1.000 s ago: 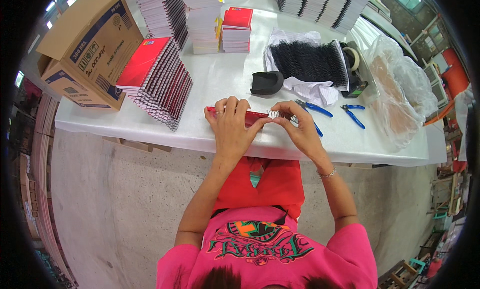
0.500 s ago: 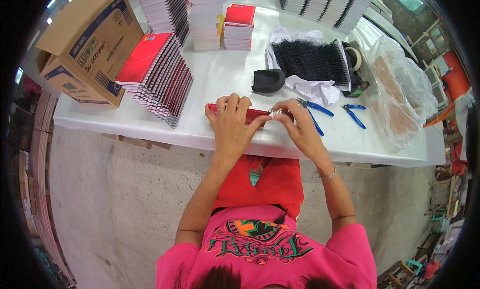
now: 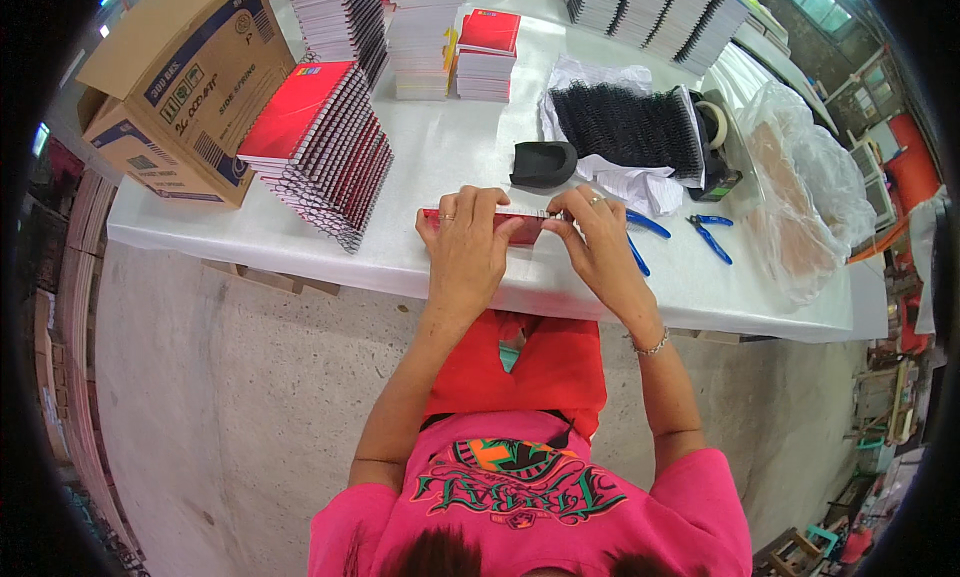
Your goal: The person manually assembles spiral notebooks by inserting a wire coil into the punched holes of the paper and covers, then uses a pair of pliers to bend and secure the ends of the coil.
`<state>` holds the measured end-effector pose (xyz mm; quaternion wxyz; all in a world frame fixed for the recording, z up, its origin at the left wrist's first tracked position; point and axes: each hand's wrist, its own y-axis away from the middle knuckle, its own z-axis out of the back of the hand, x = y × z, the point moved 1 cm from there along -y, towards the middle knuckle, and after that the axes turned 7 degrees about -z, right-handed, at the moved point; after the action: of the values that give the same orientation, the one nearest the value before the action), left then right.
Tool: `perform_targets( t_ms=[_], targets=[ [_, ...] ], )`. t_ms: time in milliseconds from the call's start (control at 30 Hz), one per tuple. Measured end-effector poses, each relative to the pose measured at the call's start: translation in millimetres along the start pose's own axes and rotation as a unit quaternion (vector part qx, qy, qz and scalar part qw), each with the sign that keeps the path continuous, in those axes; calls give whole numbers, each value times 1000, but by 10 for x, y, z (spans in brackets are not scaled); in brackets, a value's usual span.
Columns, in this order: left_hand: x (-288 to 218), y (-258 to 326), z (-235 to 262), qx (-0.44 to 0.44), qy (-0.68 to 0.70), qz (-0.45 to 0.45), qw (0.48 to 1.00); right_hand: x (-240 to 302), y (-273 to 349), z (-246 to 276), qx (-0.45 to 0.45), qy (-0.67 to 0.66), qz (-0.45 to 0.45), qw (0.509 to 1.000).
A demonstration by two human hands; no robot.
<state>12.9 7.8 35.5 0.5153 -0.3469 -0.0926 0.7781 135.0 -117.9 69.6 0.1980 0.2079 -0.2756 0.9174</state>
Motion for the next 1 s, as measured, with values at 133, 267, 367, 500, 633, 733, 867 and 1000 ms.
perform_targets(
  t_ms=[133, 267, 367, 500, 633, 733, 867, 1000],
  targets=[
    [80, 22, 21, -140, 121, 20, 983, 37, -48, 10, -29, 21, 8, 999],
    [161, 70, -2, -182, 162, 29, 969, -11, -61, -5, 34, 53, -33, 997],
    [287, 146, -45, -91, 234, 49, 967, -120, -168, 43, 122, -90, -45, 987],
    [361, 83, 116, -66, 264, 63, 960, -188, -341, 65, 97, -158, -60, 981],
    [500, 42, 241, -33, 247, 22, 968, -427, -416, -123, 135, -130, -55, 981],
    [508, 36, 281, -5, 247, 20, 969, -545, -441, -117, 206, -165, -92, 960],
    [520, 3, 236, -2, 251, 13, 968, -630, -270, 62, 246, -507, -171, 808],
    [548, -34, 157, 12, 263, 2, 965, -410, -321, 266, 423, -338, -104, 834]
  ],
)
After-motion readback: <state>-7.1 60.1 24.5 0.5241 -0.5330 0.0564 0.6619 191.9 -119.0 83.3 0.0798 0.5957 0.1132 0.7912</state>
